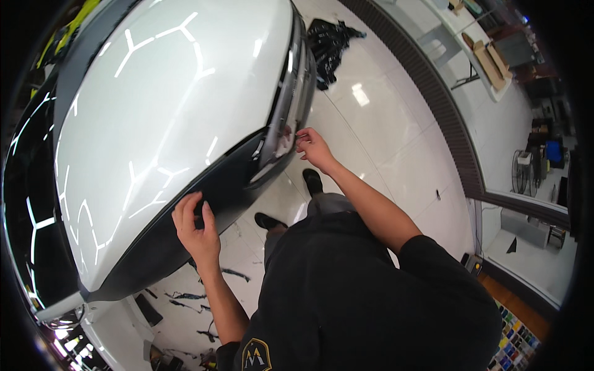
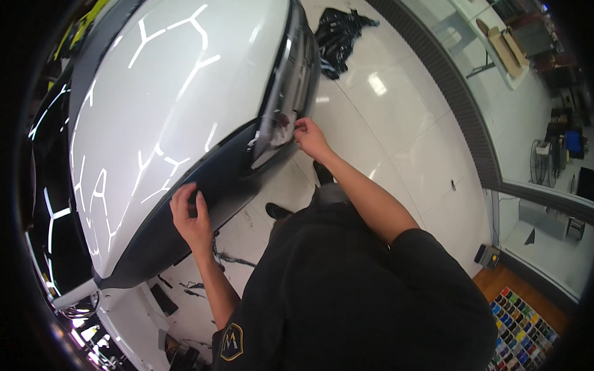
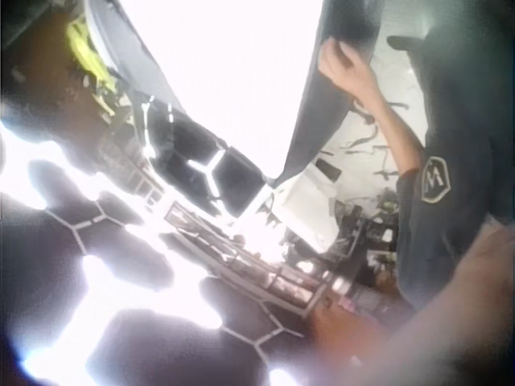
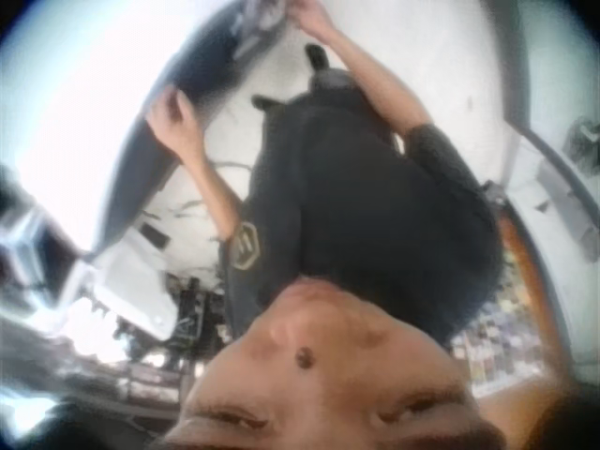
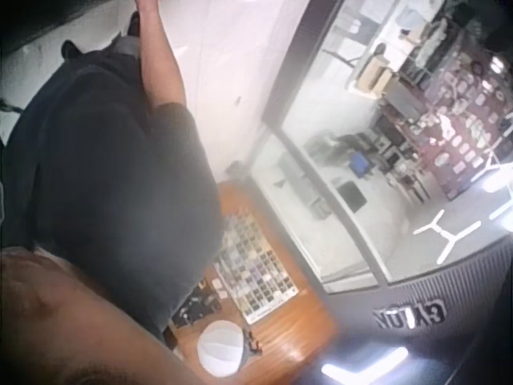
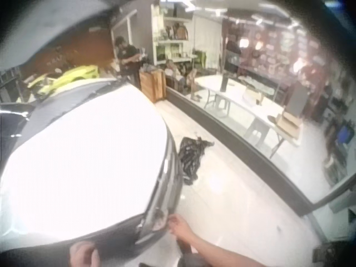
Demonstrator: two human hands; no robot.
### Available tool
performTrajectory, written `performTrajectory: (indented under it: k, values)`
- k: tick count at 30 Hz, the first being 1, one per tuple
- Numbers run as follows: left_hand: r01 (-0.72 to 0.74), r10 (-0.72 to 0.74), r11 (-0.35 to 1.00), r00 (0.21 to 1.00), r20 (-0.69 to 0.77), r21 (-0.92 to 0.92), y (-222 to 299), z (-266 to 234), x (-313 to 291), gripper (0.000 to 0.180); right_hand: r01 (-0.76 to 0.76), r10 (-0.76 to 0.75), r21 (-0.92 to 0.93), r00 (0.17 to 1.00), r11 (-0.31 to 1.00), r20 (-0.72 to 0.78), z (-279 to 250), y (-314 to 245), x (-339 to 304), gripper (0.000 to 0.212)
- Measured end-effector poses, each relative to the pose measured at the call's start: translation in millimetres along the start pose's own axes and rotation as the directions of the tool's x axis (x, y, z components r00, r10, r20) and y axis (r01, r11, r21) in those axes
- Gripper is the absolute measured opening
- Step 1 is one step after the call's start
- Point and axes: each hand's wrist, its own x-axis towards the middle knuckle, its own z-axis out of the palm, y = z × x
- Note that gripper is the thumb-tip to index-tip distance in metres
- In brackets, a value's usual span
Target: The person removes several trim pieces and seals from a white car, including the door frame weatherstrip, A-pillar trim, and front bumper molding. They work by hand, detaching clips and pulling off flexible trim components, then place the removed parts on the floor.
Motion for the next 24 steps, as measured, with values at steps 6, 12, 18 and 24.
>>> performTrajectory:
  k: [6, 12, 18, 24]
  values:
    - [-0.212, 0.173, 0.931, 0.973, 0.154, 0.297, 38.3, 51.0, 22.0, 0.041, -0.158, 0.236, -0.382, 0.957, 0.911, 0.167, -5.2, 85.4, 20.0, 0.075]
    - [-0.109, -0.088, 0.822, 0.945, 0.315, 0.559, 50.4, 64.1, 30.0, 0.061, -0.248, 0.297, -0.189, 0.902, 0.950, 0.313, 33.4, 97.4, -1.8, 0.093]
    - [-0.002, -0.271, 0.752, 0.911, 0.312, 0.659, 70.5, 81.9, 48.0, 0.056, -0.245, 0.287, -0.156, 0.880, 0.957, 0.378, 25.2, 88.3, 4.3, 0.086]
    - [-0.034, -0.239, 0.733, 0.923, 0.303, 0.680, 70.5, 80.7, 38.6, 0.058, -0.239, 0.307, -0.212, 0.862, 0.948, 0.404, 5.8, 63.1, 4.9, 0.068]
